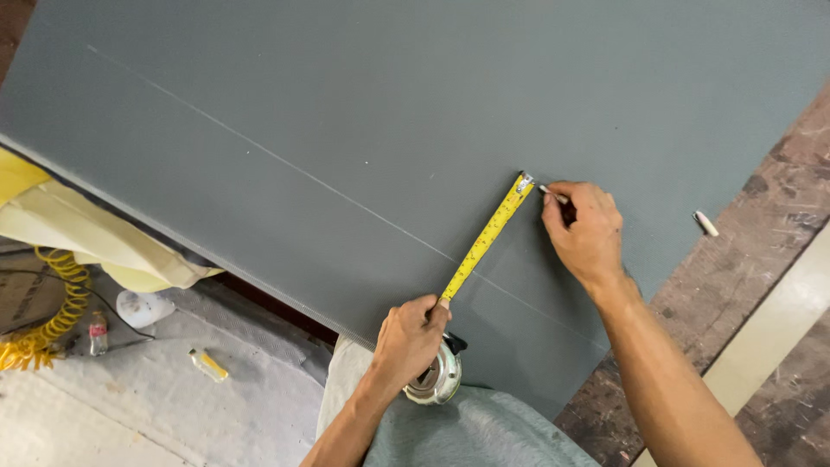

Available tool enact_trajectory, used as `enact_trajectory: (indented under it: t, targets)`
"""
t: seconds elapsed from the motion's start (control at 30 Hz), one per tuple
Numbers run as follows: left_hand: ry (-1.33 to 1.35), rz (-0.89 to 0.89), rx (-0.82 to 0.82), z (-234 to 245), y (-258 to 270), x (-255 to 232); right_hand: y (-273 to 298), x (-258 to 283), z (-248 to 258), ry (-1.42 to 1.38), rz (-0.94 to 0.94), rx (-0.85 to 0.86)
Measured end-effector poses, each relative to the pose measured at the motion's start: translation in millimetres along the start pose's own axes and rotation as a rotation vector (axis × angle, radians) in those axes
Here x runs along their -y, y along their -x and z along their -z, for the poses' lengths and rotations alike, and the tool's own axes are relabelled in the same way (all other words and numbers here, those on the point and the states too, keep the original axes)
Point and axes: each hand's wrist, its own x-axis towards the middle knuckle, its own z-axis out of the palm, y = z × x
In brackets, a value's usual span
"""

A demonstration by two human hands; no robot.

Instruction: The person uses a tape measure and chalk to mark multiple points on a large gray sheet laid on a workbench. They repeatedly extend the tape, align it along the sheet, and make small chalk marks at measured intervals across the surface.

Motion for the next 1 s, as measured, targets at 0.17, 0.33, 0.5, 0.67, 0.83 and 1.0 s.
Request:
enact_trajectory:
  t: [0.17, 0.33, 0.5, 0.67, 0.83, 1.0]
  targets:
    - [0.014, -0.071, -0.039, 0.2, -0.4, 0.0, -7.1, 2.1, 1.1, -0.009, 0.005, 0.057]
    - [0.034, -0.008, 0.004, 0.5, 0.8, -0.7, -9.7, 4.8, 0.9, 0.004, 0.02, 0.056]
    - [0.021, -0.039, 0.005, 1.7, -1.2, 1.1, -10.8, 0.7, -1.2, 0.019, 0.049, 0.05]
    - [0.022, -0.054, -0.015, 1.4, -1.6, -0.2, -13.9, -1.9, 2.3, -0.005, 0.088, 0.027]
    - [0.008, 0.047, 0.033, 0.4, -0.1, -0.6, -13.0, -0.9, 2.7, 0.056, 0.109, 0.035]
    - [0.005, -0.005, -0.01, 3.5, -0.1, -4.6, -21.8, 0.3, 8.8, 0.005, 0.095, 0.075]
